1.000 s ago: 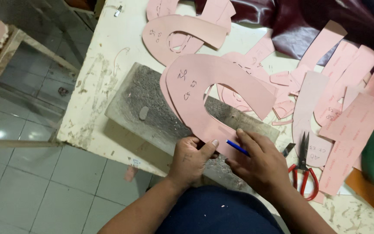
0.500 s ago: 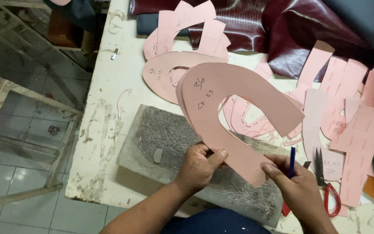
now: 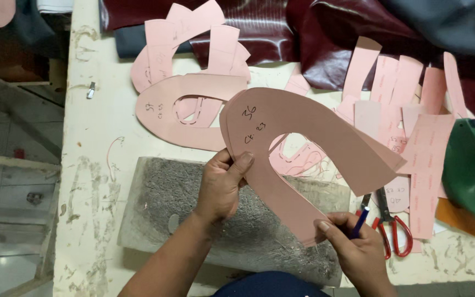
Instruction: The person aligns a stack of pink shoe-upper cutouts on a padded work block and traces a line along the edge with a blue pen. They then pick up red-handled scissors and trim along the marked edge, rotating the curved piece in their hands as they cut, and finally hold and bend the trimmed piece.
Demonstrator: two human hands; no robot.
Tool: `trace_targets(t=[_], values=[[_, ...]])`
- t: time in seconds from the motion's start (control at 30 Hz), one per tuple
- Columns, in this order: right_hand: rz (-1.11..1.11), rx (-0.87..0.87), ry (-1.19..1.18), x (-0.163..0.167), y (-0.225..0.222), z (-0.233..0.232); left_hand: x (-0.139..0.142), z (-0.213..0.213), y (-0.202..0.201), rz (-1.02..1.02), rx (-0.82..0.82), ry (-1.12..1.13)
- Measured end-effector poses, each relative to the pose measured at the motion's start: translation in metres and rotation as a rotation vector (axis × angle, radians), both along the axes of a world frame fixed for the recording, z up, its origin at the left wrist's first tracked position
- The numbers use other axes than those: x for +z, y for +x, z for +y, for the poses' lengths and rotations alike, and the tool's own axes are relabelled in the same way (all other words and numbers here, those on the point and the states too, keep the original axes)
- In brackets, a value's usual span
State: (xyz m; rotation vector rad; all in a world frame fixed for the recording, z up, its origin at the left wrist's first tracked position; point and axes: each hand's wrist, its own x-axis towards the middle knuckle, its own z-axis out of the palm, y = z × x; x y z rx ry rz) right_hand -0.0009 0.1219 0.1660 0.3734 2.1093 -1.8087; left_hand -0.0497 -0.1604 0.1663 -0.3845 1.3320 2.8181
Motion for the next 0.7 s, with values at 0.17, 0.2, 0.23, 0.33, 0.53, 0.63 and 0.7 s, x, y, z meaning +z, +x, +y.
trace_targets(t=[0.17,0.2,0.23,0.33,0.53,0.63,0.7], values=[[0.078,-0.022,0.064,0.015,-0.004,-0.016,0.011,0.007,0.015,-0.161,-0.445,-0.133],[0.083,-0.022,0.065,0.019,-0.005,-0.020,0.012,0.008,0.019,-0.080,-0.447,-0.214],[0.089,-0.021,0.065,0.024,-0.008,-0.023,0.014,0.009,0.021,0.003,-0.446,-0.295],[0.083,0.150,0.504,0.044,-0.012,-0.034,0.019,0.011,0.027,0.023,-0.397,-0.296],[0.560,0.385,0.688,0.070,-0.008,-0.064,0.030,0.017,0.036,0.026,-0.262,-0.243],[0.584,0.363,0.513,0.072,-0.005,-0.068,0.032,0.017,0.040,0.020,-0.263,-0.241],[0.610,0.358,0.484,0.070,-0.004,-0.068,0.032,0.016,0.042,0.021,-0.265,-0.233]])
